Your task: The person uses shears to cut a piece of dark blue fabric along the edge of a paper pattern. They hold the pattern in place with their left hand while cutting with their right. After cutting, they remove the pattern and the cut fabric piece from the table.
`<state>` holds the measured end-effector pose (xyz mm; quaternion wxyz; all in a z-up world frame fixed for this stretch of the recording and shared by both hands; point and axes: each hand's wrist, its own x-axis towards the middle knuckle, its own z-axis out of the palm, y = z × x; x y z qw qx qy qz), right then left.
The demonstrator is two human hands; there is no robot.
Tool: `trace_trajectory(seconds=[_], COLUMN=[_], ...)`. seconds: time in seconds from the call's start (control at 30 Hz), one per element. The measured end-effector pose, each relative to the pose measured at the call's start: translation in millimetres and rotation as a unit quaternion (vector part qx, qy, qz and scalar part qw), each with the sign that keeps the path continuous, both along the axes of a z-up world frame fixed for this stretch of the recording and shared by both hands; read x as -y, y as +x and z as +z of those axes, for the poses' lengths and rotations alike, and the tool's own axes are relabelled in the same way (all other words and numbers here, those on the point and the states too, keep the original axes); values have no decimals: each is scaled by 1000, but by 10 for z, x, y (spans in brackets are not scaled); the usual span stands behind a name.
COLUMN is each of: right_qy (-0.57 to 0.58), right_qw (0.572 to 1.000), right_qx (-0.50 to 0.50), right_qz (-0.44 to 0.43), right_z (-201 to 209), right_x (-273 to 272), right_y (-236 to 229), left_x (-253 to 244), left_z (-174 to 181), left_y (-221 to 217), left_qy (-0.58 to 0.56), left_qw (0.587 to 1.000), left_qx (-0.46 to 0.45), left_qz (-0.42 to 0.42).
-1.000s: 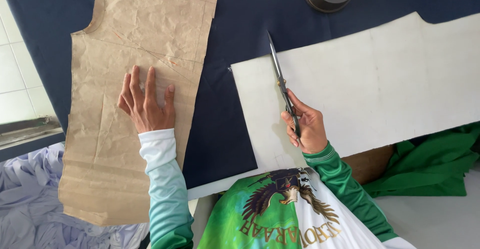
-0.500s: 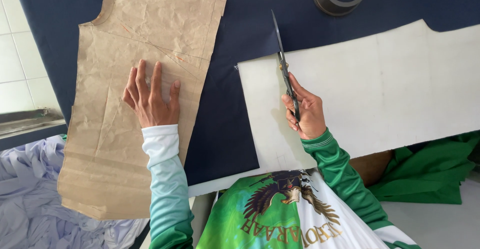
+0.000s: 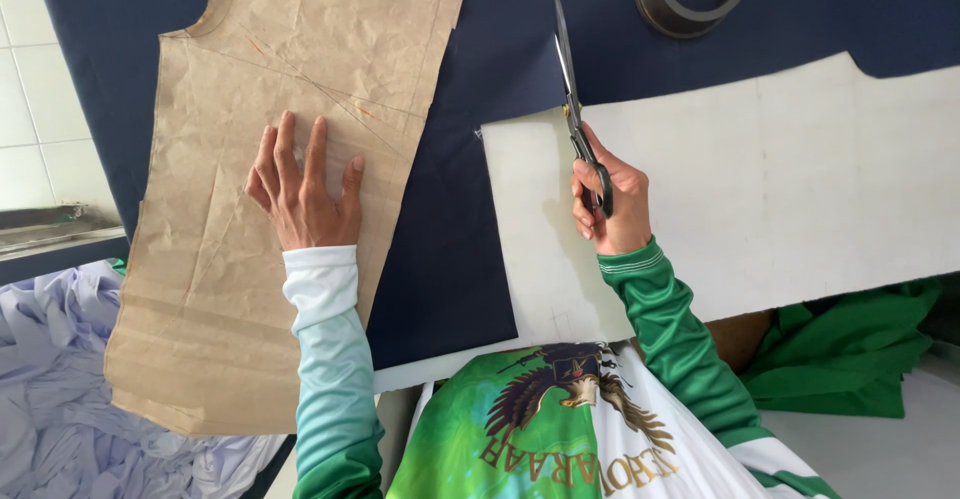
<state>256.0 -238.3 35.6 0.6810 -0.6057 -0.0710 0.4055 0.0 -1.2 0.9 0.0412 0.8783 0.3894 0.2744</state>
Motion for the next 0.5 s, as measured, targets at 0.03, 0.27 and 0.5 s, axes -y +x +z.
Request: trace_trajectory(seconds=[0.03,0.27,0.5], right_qy=[1,-9,1], right_qw=[1000,998,1000], right_qx=[-2,38,2], right_qz=[-2,39,20], right_z=[9,-47,5], right_x=[-37,-19,-71], right_y=[13,45,154], left_x=[7,-10,-8], left_z=[1,-11,-19], left_y=[-4,3,-7], left_qy=[-5,-12,-8], left_qw=[1000,1000,1000], left_qx=[-1,-4,-2], left_qz=[3,9,15])
